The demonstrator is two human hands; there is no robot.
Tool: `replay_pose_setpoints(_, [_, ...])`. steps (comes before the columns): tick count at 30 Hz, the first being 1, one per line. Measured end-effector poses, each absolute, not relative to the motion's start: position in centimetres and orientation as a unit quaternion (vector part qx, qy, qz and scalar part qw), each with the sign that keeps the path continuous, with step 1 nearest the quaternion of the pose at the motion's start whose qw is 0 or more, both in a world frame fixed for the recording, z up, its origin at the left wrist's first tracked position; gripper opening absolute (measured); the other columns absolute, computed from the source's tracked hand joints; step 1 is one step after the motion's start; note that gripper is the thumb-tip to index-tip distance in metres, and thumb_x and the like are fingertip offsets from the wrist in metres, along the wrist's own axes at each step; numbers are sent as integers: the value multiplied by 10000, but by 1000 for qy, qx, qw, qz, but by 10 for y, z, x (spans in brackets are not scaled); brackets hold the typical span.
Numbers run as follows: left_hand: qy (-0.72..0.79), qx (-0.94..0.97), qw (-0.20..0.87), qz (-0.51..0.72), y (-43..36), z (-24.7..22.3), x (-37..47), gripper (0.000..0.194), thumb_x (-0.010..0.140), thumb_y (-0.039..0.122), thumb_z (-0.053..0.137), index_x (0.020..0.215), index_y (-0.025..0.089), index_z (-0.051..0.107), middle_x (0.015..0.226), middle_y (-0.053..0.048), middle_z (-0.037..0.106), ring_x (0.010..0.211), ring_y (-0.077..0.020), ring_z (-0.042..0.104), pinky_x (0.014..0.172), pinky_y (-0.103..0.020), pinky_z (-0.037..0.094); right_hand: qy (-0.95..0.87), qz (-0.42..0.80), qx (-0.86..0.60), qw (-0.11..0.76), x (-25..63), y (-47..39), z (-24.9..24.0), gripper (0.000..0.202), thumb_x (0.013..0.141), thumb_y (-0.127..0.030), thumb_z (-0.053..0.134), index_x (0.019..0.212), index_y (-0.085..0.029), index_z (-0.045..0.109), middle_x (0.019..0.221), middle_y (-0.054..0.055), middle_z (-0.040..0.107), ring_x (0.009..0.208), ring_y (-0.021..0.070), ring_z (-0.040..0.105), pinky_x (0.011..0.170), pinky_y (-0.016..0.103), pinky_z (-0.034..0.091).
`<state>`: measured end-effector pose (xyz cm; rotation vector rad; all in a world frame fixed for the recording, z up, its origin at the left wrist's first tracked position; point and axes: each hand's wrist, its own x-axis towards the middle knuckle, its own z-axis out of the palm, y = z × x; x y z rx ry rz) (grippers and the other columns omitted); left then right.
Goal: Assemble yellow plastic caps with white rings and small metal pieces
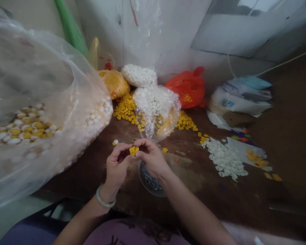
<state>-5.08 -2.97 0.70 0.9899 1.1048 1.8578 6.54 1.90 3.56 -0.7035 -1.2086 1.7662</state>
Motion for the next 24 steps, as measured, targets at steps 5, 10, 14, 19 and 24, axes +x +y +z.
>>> replay_pose_setpoints(5, [393,370,425,727,-34,10,-36,197,724,269,782,918,253,754,939,-25,682,912,-159,619,835,-267,498,-591,543,-323,502,84,-2,37,114,830,-315,667,893,-222,649,931,30,627,887,178,603,799,295,509])
replay_pose_setpoints(10, [372,216,562,707,-33,16,-32,246,660,343,827,864,225,755,887,-29,743,751,-124,661,712,-232,527,-783,319,-467,260,128,1,21,244,860,-113,563,1091,-173,617,1022,95,656,959,237,602,864,390,487])
replay_pose_setpoints(14, [351,159,634,671,-31,17,-32,296,610,339,856,847,198,750,785,-23,748,679,-115,678,660,-218,531,-847,207,-489,-9,141,3,0,136,828,-51,581,865,-143,674,960,129,667,970,281,597,884,410,471])
replay_pose_setpoints(19, [353,168,680,621,-35,15,-31,308,624,320,846,873,168,747,772,-31,748,660,-113,674,650,-221,530,-859,214,-464,-28,140,2,-4,149,853,-63,552,859,-143,677,945,115,672,944,258,610,865,368,474])
replay_pose_setpoints(24, [359,175,716,572,-40,14,-30,317,600,299,859,865,152,767,811,-70,761,671,-130,680,630,-218,520,-862,245,-443,17,141,3,0,167,846,-60,555,931,-149,668,970,93,660,943,231,607,859,343,468])
